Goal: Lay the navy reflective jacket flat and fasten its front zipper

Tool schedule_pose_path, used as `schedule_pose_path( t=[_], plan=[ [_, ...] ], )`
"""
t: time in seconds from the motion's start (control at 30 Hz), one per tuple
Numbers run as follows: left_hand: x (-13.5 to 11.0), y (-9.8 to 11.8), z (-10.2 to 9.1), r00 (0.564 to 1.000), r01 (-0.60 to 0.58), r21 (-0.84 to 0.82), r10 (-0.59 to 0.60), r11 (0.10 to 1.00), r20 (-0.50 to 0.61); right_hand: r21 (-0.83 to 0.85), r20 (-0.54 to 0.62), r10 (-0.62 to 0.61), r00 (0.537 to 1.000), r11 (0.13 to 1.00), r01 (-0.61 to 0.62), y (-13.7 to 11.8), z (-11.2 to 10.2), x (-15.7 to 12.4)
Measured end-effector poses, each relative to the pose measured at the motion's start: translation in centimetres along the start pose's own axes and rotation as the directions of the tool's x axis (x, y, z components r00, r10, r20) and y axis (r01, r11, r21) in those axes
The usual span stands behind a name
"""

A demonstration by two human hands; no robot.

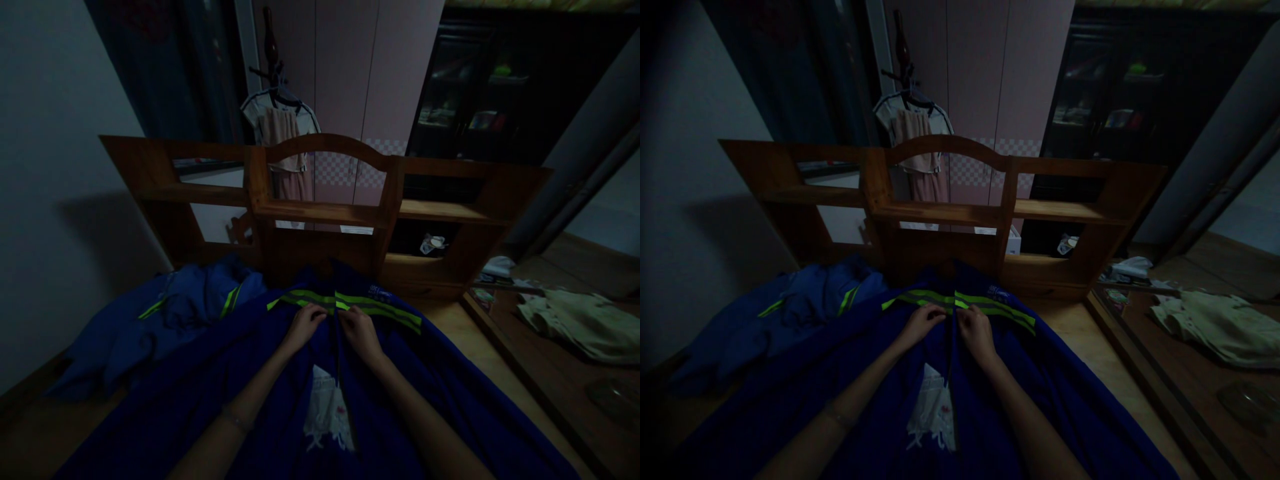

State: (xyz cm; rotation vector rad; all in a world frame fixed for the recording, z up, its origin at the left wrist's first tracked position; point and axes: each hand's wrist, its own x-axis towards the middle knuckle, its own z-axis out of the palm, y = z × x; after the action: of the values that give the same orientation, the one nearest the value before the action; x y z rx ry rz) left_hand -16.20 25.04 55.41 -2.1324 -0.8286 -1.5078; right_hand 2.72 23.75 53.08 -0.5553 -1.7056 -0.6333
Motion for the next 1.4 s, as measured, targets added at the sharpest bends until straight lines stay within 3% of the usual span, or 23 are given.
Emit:
schedule_pose_path(
  t=[0.1, 0.2, 0.33, 0.5, 0.63, 0.8, 0.93, 1.1, 1.4],
  plan=[
    [0.4, -0.4, 0.2, 0.999, 0.039, -0.013, -0.039, 0.999, 0.017, 0.227, -0.102, 0.054, 0.993, 0.973, -0.030, 0.7, 0.0, 0.4],
    [0.9, -0.3, 0.2, 0.998, 0.067, -0.007, -0.066, 0.998, 0.022, 0.374, -0.120, 0.110, 0.987, 0.926, -0.058, 1.5, 0.3, 0.8],
    [2.1, 0.8, 0.0, 0.998, 0.045, -0.036, -0.044, 0.998, 0.042, 0.419, -0.102, 0.166, 0.981, 0.901, -0.109, 2.6, 1.0, 1.2],
    [2.7, 2.0, 1.1, 0.994, 0.087, -0.138, -0.095, 0.987, -0.055, 0.468, -0.071, 0.220, 0.973, 0.869, -0.162, 3.4, 1.2, 1.4],
    [1.5, 1.2, 2.4, 0.978, 0.155, -0.271, -0.187, 0.950, -0.096, 0.484, -0.056, 0.225, 0.973, 0.858, -0.170, 3.4, 1.3, 1.3],
    [0.7, -0.2, 2.8, 0.972, 0.149, -0.426, -0.213, 0.892, -0.104, 0.474, -0.057, 0.210, 0.976, 0.866, -0.158, 3.0, 1.4, 1.3],
    [0.9, -0.5, 2.7, 0.972, 0.133, -0.529, -0.215, 0.838, -0.097, 0.450, -0.087, 0.115, 0.990, 0.891, -0.064, 2.2, 1.0, 1.3],
    [0.9, -0.1, 2.4, 0.987, 0.079, -0.557, -0.143, 0.827, -0.073, 0.387, -0.096, 0.012, 0.995, 0.922, 0.027, 1.3, 0.9, 1.2],
    [0.7, -0.3, 2.3, 0.994, 0.007, -0.519, -0.064, 0.855, -0.091, 0.343, -0.077, 0.037, 0.996, 0.939, -0.008, 1.0, 1.0, 1.2]
  ],
)
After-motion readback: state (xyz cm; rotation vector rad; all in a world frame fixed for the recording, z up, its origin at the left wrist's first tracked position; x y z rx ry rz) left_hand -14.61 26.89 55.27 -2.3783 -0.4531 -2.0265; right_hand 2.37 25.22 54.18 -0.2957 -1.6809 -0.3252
